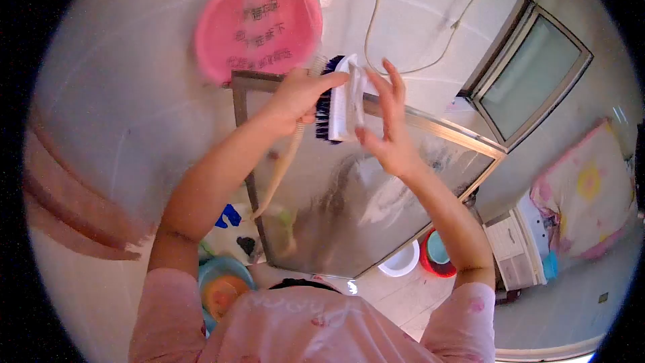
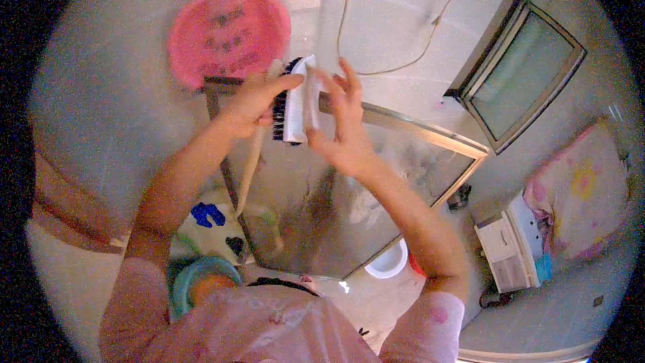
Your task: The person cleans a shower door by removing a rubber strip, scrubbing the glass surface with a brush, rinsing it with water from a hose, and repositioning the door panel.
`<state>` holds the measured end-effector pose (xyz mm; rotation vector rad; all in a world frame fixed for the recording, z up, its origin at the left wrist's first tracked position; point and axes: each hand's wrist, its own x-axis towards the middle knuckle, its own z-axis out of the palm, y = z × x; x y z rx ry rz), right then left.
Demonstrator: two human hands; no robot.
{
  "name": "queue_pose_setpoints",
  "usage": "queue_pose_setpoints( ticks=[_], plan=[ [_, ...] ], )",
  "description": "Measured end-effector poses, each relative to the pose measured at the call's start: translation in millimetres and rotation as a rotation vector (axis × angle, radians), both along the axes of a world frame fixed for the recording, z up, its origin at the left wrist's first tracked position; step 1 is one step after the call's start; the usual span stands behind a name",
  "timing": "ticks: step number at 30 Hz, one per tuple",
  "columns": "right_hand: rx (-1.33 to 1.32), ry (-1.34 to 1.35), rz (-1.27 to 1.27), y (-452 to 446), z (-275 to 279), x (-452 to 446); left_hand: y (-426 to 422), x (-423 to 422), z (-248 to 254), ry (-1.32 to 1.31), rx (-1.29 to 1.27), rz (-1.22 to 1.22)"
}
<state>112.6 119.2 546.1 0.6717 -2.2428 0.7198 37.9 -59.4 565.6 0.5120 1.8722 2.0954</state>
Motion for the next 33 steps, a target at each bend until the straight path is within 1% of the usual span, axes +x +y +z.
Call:
queue_pose_setpoints(
  ticks=[1,2,3,5,6,7,9,11,13,16,19,20,22,23,25,27,28,29,30,31,33],
  plan=[
    [-0.270,-0.071,-0.006,-4,-10,-8,4,3,-1,0.004,0.026,0.027],
    [-0.332,-0.142,-0.039,-9,-15,-15,8,6,-1,0.008,0.050,0.053],
    [-0.384,-0.228,0.003,-15,-16,-17,9,8,-3,0.012,0.072,0.076],
    [-0.486,-0.400,0.084,-23,-12,-22,2,2,-4,0.041,-0.069,0.043],
    [-0.408,-0.303,0.098,-23,-10,-30,-3,-1,-4,0.054,-0.136,0.027],
    [-0.395,-0.336,0.030,-18,-6,-30,-10,-4,-6,0.067,-0.203,0.012],
    [-0.367,-0.406,-0.099,-4,9,-24,-28,-6,-13,0.229,-0.335,0.130],
    [-0.281,-0.418,-0.124,20,17,-34,-53,-12,-20,0.237,-0.438,0.148],
    [-0.147,-0.403,-0.114,26,36,-27,-82,-25,-12,0.097,-0.500,0.064],
    [0.025,-0.410,-0.071,32,42,-36,-110,-19,-2,0.349,-0.707,0.250],
    [0.026,-0.501,-0.022,24,48,-34,-151,-30,14,0.431,-0.859,0.300],
    [0.108,-0.360,-0.037,21,47,-34,-165,-34,13,0.550,-0.840,0.388],
    [0.116,-0.339,-0.091,17,44,-38,-185,-42,16,0.799,-0.793,0.570],
    [0.122,-0.318,-0.121,14,46,-40,-193,-45,27,0.799,-0.851,0.555],
    [0.096,-0.321,-0.077,3,49,-41,-207,-45,56,0.794,-0.968,0.519],
    [0.072,-0.347,-0.009,-4,52,-47,-216,-66,66,0.830,-0.910,0.545],
    [0.100,-0.324,0.004,-9,51,-52,-212,-60,72,0.845,-0.881,0.553],
    [0.128,-0.304,0.018,-14,51,-58,-206,-53,77,0.738,-0.979,0.519],
    [0.155,-0.286,0.033,-19,49,-63,-176,-22,95,0.626,-1.074,0.483],
    [0.177,-0.302,0.032,-23,46,-67,-159,-6,101,0.511,-1.164,0.443],
    [0.221,-0.316,0.027,-32,44,-74,-160,-12,90,0.702,-1.125,0.274]
  ],
)
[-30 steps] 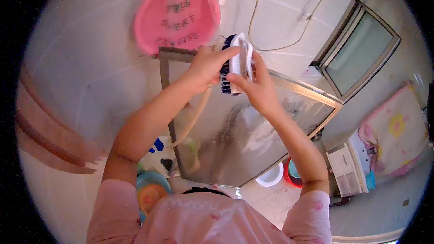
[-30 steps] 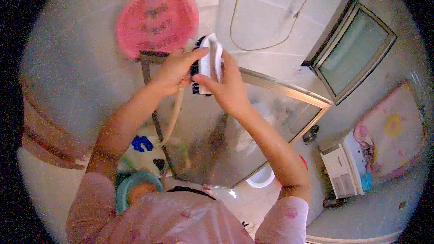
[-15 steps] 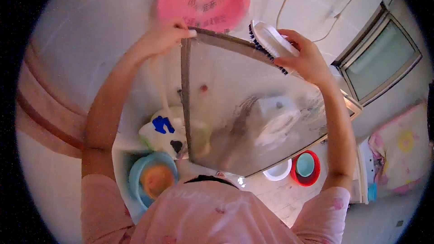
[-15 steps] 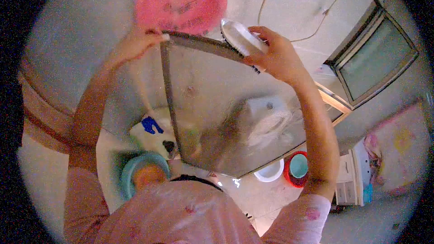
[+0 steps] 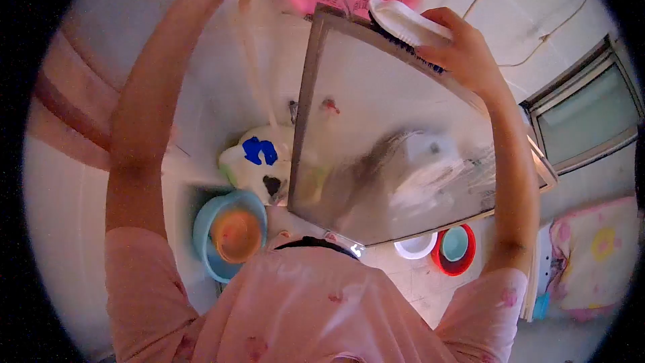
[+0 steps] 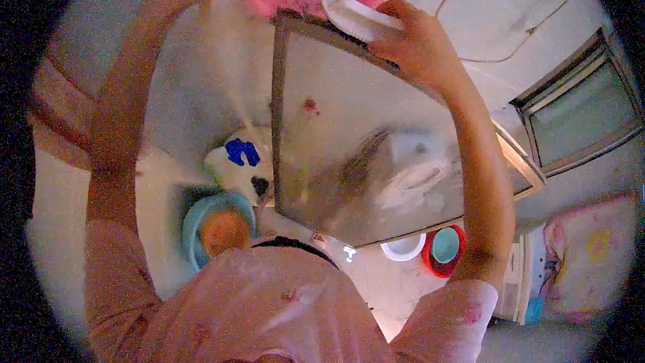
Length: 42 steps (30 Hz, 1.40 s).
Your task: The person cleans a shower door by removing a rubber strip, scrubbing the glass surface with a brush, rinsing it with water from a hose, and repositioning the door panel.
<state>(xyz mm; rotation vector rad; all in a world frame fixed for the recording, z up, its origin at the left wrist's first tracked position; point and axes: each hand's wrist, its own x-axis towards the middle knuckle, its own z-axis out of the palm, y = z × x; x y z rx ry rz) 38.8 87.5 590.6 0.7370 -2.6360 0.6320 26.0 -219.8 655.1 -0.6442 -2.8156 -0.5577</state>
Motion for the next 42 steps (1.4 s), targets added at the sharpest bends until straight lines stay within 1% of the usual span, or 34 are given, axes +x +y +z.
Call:
queue_pose_setpoints(
  ticks=[1,3,4,6,8,10,12,15,18,21,24,25,28,29,31,32,34,37,40,42],
  plan=[
    [-0.015,-0.024,-0.003,-6,0,2,-2,-5,-7,0.039,-0.023,-0.116],
    [-0.048,-0.058,-0.020,-21,2,7,-11,-33,-34,0.195,0.013,-0.165],
    [-0.027,-0.020,-0.012,-27,2,2,-9,-38,-36,0.283,0.026,-0.193],
    [0.009,0.064,0.005,-42,-3,-13,-7,-30,-31,0.256,0.091,-0.216],
    [-0.005,0.042,-0.033,-70,-10,-26,-3,-28,-34,0.226,0.158,-0.235],
    [-0.012,0.027,-0.052,-74,-8,-25,-3,-32,-43,0.213,0.234,-0.240],
    [-0.024,0.028,-0.057,-65,-3,-14,-8,-33,-46,0.225,0.235,-0.166],
    [-0.052,-0.080,-0.111,-25,2,-13,-12,-27,-47,0.218,0.285,-0.112],
    [0.009,0.085,0.034,-46,0,-19,-8,-24,-49,0.225,0.278,-0.078],
    [0.042,0.036,-0.031,-93,-11,-38,-2,-28,-49,0.242,0.314,-0.082],
    [0.046,0.053,-0.059,-75,-4,-28,-3,-18,-45,0.229,0.338,-0.050],
    [-0.048,0.001,0.012,-63,4,-16,-3,-15,-44,0.220,0.340,-0.031],
    [0.001,0.047,-0.044,-46,-1,-19,-5,-18,-50,0.263,0.359,-0.039],
    [0.022,0.040,-0.050,-49,-6,-22,-1,-18,-52,0.268,0.375,-0.044],
    [0.068,0.032,-0.078,-83,-7,-29,9,-21,-54,0.281,0.413,-0.070],
    [0.060,0.133,-0.070,-94,-18,-39,13,-23,-53,0.274,0.419,-0.091],
    [0.083,0.246,-0.036,-96,-22,-42,19,-22,-54,0.261,0.434,-0.114],
    [0.066,0.029,-0.109,-51,-4,-20,25,-16,-52,0.298,0.393,-0.128],
    [0.049,0.062,-0.141,-12,0,-3,32,-18,-55,0.185,0.471,-0.129],
    [0.079,0.070,-0.139,-25,-4,-10,39,-14,-55,0.151,0.493,-0.117]
  ],
)
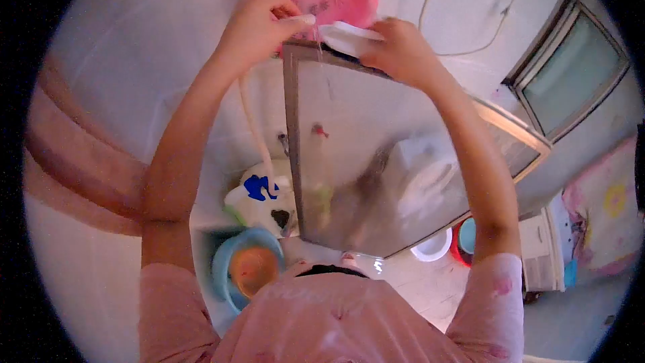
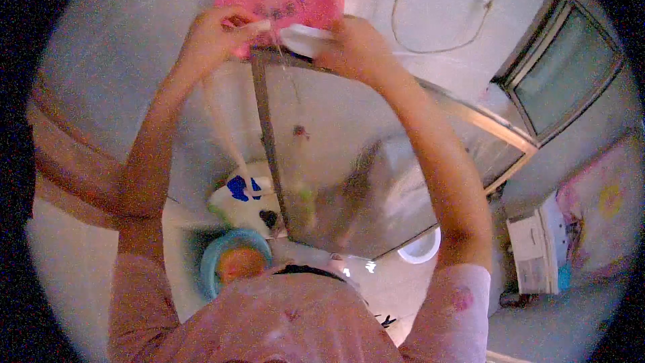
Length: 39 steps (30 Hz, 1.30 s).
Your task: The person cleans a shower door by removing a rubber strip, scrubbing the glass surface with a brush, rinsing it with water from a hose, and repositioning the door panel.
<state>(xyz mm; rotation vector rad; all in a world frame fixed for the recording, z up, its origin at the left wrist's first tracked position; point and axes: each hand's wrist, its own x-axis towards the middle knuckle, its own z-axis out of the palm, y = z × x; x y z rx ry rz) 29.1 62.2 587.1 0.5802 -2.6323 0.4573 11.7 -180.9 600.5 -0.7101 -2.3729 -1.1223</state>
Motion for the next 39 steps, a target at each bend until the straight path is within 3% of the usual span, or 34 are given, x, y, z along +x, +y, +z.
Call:
queue_pose_setpoints(
  ticks=[6,13,19,22,23,30,34,39],
  plan=[
    [0.014,0.312,0.113,-50,-29,-38,8,-9,-2,0.065,-0.081,0.025],
    [-0.139,0.075,-0.026,80,-13,27,43,-7,-14,0.023,-0.003,0.018],
    [-0.030,0.095,-0.037,66,-13,25,85,-8,-21,0.038,-0.056,-0.064],
    [-0.137,0.017,-0.073,59,-12,30,104,8,-20,0.111,0.007,-0.052],
    [-0.083,0.110,-0.068,80,-20,29,108,3,-25,0.135,0.014,-0.075],
    [-0.314,-0.058,-0.403,189,-17,121,163,11,-42,0.148,0.032,-0.174],
    [-0.124,0.298,-0.239,184,-42,114,212,14,-60,0.147,0.057,-0.260],
    [-0.220,0.155,-0.495,249,-37,166,242,41,-60,0.042,0.070,-0.292]
  ],
)
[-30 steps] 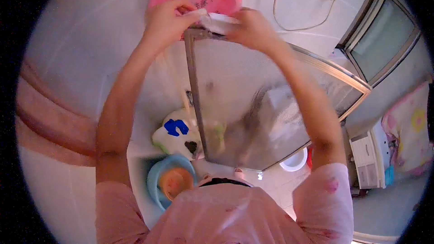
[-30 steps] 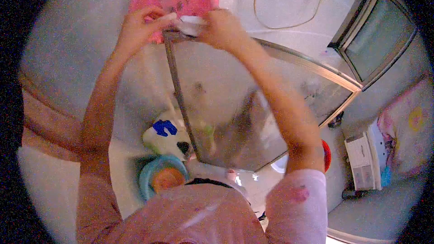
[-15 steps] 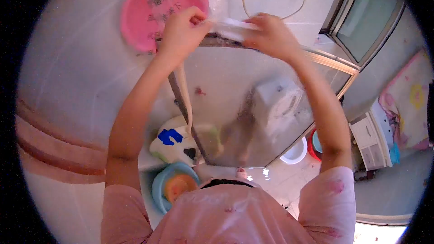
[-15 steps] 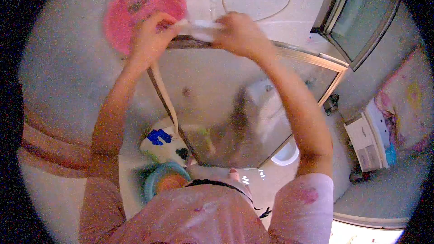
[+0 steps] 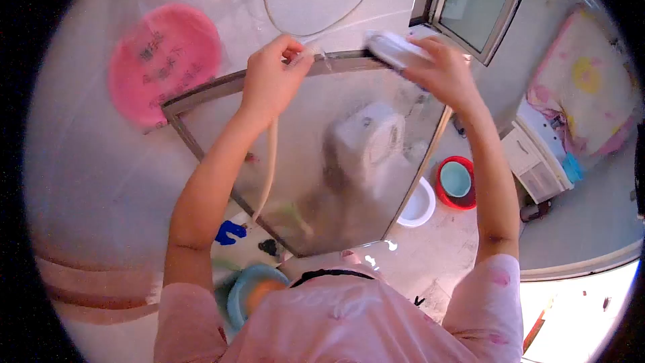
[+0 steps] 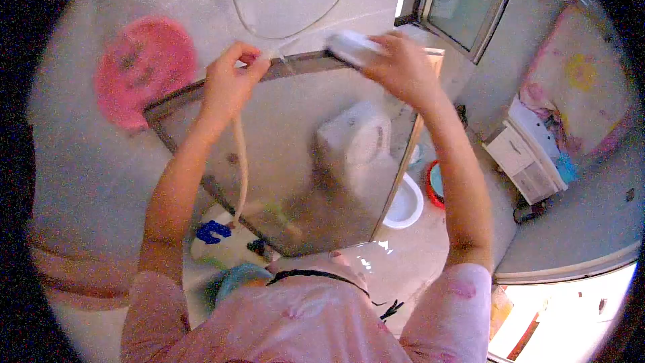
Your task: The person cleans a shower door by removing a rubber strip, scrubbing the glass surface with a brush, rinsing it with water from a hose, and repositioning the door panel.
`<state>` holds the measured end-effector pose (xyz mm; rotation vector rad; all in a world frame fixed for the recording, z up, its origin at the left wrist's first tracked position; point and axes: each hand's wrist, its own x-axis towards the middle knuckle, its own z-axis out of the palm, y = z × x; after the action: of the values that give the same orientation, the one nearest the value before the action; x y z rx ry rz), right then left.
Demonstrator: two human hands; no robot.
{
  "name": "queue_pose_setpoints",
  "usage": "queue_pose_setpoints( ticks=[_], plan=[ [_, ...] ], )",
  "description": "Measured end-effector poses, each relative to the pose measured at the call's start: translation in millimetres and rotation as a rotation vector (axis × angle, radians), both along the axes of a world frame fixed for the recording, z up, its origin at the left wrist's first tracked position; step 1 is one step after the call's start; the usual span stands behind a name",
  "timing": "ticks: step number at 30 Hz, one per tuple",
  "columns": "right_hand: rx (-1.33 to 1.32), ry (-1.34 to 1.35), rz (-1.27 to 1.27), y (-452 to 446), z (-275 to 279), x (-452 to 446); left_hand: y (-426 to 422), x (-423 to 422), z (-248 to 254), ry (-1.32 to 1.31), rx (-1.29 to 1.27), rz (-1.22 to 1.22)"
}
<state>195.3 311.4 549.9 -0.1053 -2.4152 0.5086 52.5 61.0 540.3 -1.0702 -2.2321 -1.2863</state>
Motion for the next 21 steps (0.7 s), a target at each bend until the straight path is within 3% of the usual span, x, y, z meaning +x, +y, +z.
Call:
queue_pose_setpoints(
  ticks=[2,5,7,10,12,13,14,16,19,21],
  plan=[
    [-0.098,-0.048,-0.105,21,3,23,8,-3,-12,0.030,0.036,-0.016],
    [0.067,0.149,-0.026,10,-27,10,28,5,-24,0.044,0.097,-0.076],
    [0.047,0.212,0.071,-26,-34,7,35,26,-20,-0.055,0.107,-0.086],
    [-0.003,0.206,0.006,-20,-37,27,41,30,-36,-0.022,0.124,-0.172],
    [0.015,0.124,-0.204,21,-36,40,50,24,-42,-0.029,0.103,-0.171],
    [-0.174,0.064,-0.288,46,-37,49,51,26,-39,-0.023,0.093,-0.160],
    [-0.159,0.023,-0.415,49,-21,64,54,27,-35,-0.014,0.107,-0.161],
    [-0.064,0.070,-0.509,75,-24,72,58,31,-36,-0.003,0.121,-0.164],
    [0.000,0.116,-0.595,73,-25,67,63,48,-20,-0.255,0.124,-0.170],
    [-0.031,0.142,-0.562,52,-32,56,66,37,-32,-0.096,0.128,-0.179]
  ],
)
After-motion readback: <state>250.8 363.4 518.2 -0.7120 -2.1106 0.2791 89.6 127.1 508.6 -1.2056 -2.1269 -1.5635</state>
